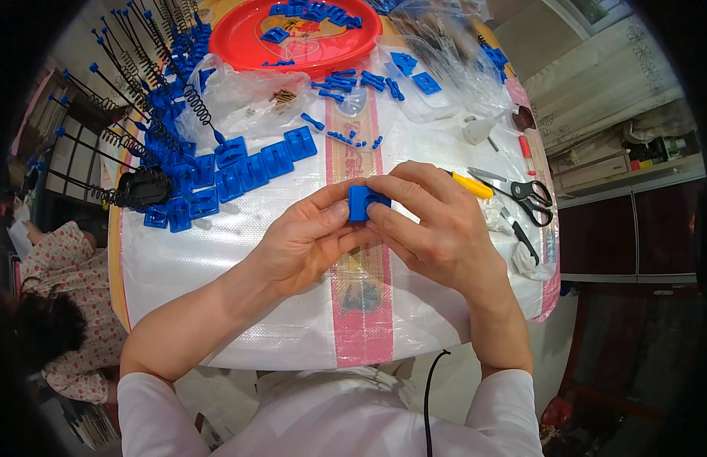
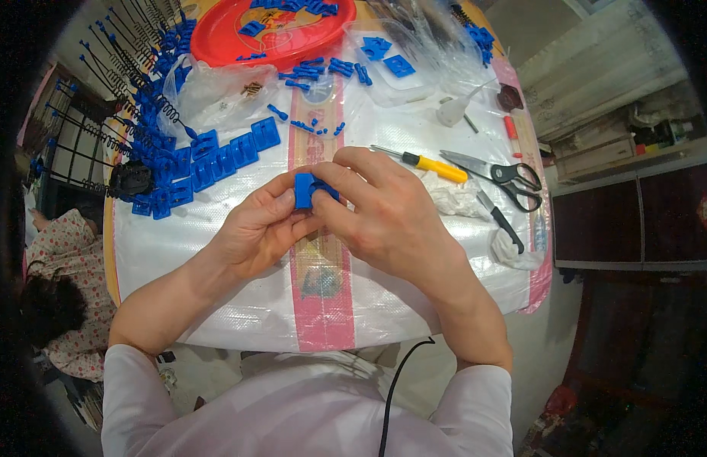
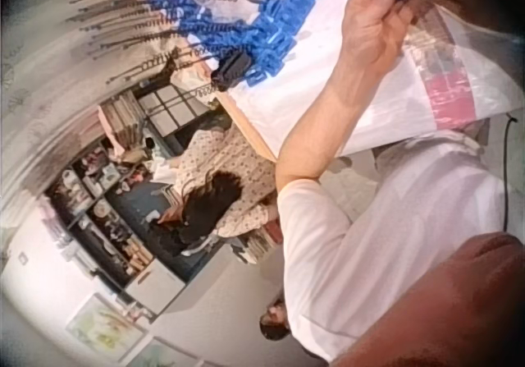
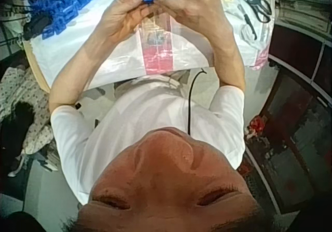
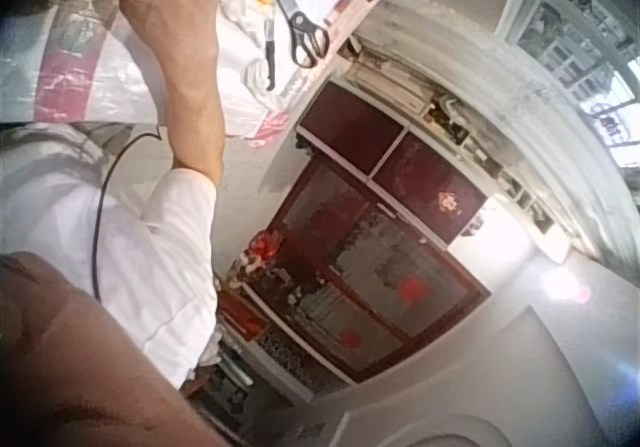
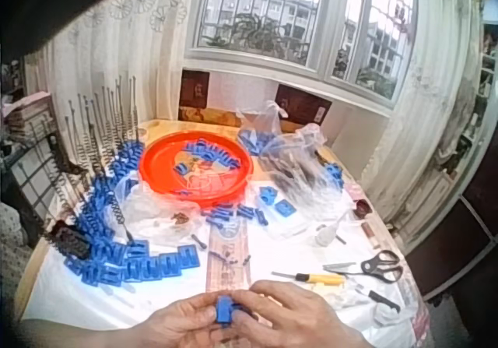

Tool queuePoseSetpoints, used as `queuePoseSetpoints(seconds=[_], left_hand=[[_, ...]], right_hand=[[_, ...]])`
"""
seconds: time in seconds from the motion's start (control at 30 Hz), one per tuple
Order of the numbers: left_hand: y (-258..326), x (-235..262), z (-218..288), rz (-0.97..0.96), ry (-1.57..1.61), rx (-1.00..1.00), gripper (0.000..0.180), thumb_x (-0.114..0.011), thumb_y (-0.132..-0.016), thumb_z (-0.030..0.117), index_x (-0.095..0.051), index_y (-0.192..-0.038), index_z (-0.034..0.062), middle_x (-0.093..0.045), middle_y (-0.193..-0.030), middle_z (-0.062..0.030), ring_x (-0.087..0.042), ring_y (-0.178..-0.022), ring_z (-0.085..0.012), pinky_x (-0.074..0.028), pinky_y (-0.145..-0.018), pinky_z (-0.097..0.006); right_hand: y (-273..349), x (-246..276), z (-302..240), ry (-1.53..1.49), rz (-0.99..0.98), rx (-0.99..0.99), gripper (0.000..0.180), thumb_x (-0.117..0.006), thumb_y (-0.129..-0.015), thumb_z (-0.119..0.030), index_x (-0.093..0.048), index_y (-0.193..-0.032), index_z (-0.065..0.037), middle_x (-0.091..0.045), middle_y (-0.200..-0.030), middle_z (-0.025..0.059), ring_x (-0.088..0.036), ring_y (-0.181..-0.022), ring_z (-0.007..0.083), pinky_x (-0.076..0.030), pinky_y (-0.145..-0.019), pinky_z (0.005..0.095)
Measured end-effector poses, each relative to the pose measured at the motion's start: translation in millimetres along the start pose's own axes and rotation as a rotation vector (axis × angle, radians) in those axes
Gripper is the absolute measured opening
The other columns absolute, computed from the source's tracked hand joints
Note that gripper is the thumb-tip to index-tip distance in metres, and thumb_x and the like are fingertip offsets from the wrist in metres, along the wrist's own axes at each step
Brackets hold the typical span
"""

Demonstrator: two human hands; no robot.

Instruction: Assembling small blue plastic fixture parts and applying glue from a bottle.

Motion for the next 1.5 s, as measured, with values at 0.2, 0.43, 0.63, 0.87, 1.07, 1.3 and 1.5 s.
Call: queuePoseSetpoints(seconds=[0.2, 0.43, 0.63, 0.87, 1.07, 1.3, 1.5], left_hand=[[-0.7, 0.1, -0.4, -0.009, 0.006, -0.011, 0.041, -0.048, -0.102, 0.011, -0.042, -0.14, -0.0027, -0.055, -0.131, -0.0142, -0.056, -0.122, -0.0235, -0.045, -0.11, -0.042], [-1.1, 1.2, -1.7, 0.0, 0.013, -0.009, 0.041, -0.048, -0.102, 0.011, -0.042, -0.14, -0.0027, -0.055, -0.131, -0.0142, -0.057, -0.121, -0.0238, -0.045, -0.11, -0.042], [-0.6, 2.7, -1.8, -0.002, 0.036, -0.001, 0.04, -0.048, -0.102, 0.011, -0.043, -0.139, -0.0026, -0.056, -0.131, -0.0146, -0.057, -0.121, -0.0242, -0.046, -0.11, -0.043], [-1.0, 1.1, -1.4, 0.004, 0.022, 0.005, 0.04, -0.048, -0.102, 0.011, -0.043, -0.139, -0.0027, -0.055, -0.131, -0.0147, -0.057, -0.122, -0.0242, -0.046, -0.11, -0.042], [-0.6, 1.3, -1.4, -0.007, 0.016, 0.004, 0.041, -0.049, -0.102, 0.012, -0.042, -0.14, -0.0026, -0.056, -0.13, -0.0149, -0.057, -0.122, -0.0246, -0.046, -0.11, -0.043], [-0.9, 3.0, -2.0, 0.009, 0.031, 0.007, 0.042, -0.049, -0.102, 0.012, -0.041, -0.14, -0.0034, -0.056, -0.13, -0.0153, -0.057, -0.121, -0.0256, -0.046, -0.11, -0.043], [-1.1, 4.2, -2.5, 0.019, 0.039, 0.013, 0.042, -0.049, -0.102, 0.011, -0.04, -0.14, -0.0036, -0.056, -0.129, -0.0158, -0.058, -0.121, -0.0261, -0.047, -0.109, -0.043]], right_hand=[[-0.5, 0.1, 0.1, 0.001, -0.005, -0.01, 0.02, -0.067, -0.068, -0.012, -0.062, -0.085, -0.002, -0.063, -0.105, 0.0086, -0.062, -0.098, 0.0257, -0.054, -0.079, 0.0366], [0.6, 0.0, 0.2, 0.003, -0.011, -0.014, 0.02, -0.067, -0.068, -0.012, -0.062, -0.085, -0.002, -0.063, -0.104, 0.0087, -0.061, -0.098, 0.0256, -0.054, -0.08, 0.0367], [-0.4, 0.0, -0.4, 0.001, -0.016, -0.017, 0.02, -0.067, -0.067, -0.011, -0.062, -0.085, -0.002, -0.063, -0.104, 0.0087, -0.061, -0.098, 0.0253, -0.054, -0.081, 0.0366], [-0.7, 0.9, -0.4, 0.006, -0.022, -0.02, 0.019, -0.067, -0.068, -0.011, -0.062, -0.084, -0.002, -0.063, -0.105, 0.0088, -0.061, -0.099, 0.0254, -0.054, -0.082, 0.0362], [1.4, -0.9, 1.4, 0.007, -0.017, -0.05, 0.024, -0.076, -0.063, -0.009, -0.067, -0.086, -0.007, -0.066, -0.109, 0.0053, -0.063, -0.097, 0.0255, -0.055, -0.079, 0.0359], [0.5, 0.2, 1.4, -0.008, -0.014, -0.051, 0.024, -0.075, -0.063, -0.008, -0.067, -0.086, -0.006, -0.066, -0.108, 0.0049, -0.063, -0.097, 0.0247, -0.054, -0.08, 0.0358], [0.2, -0.3, 0.8, -0.012, -0.033, -0.044, 0.023, -0.072, -0.065, -0.009, -0.065, -0.086, -0.004, -0.065, -0.108, 0.0065, -0.062, -0.098, 0.0252, -0.054, -0.082, 0.0364]])
Point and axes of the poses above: each hand's wrist, its own y-axis away from the middle knuckle, its own x-axis out of the back of the hand, z = x × y, the point moved 7 cm from there along -y, towards the middle knuckle
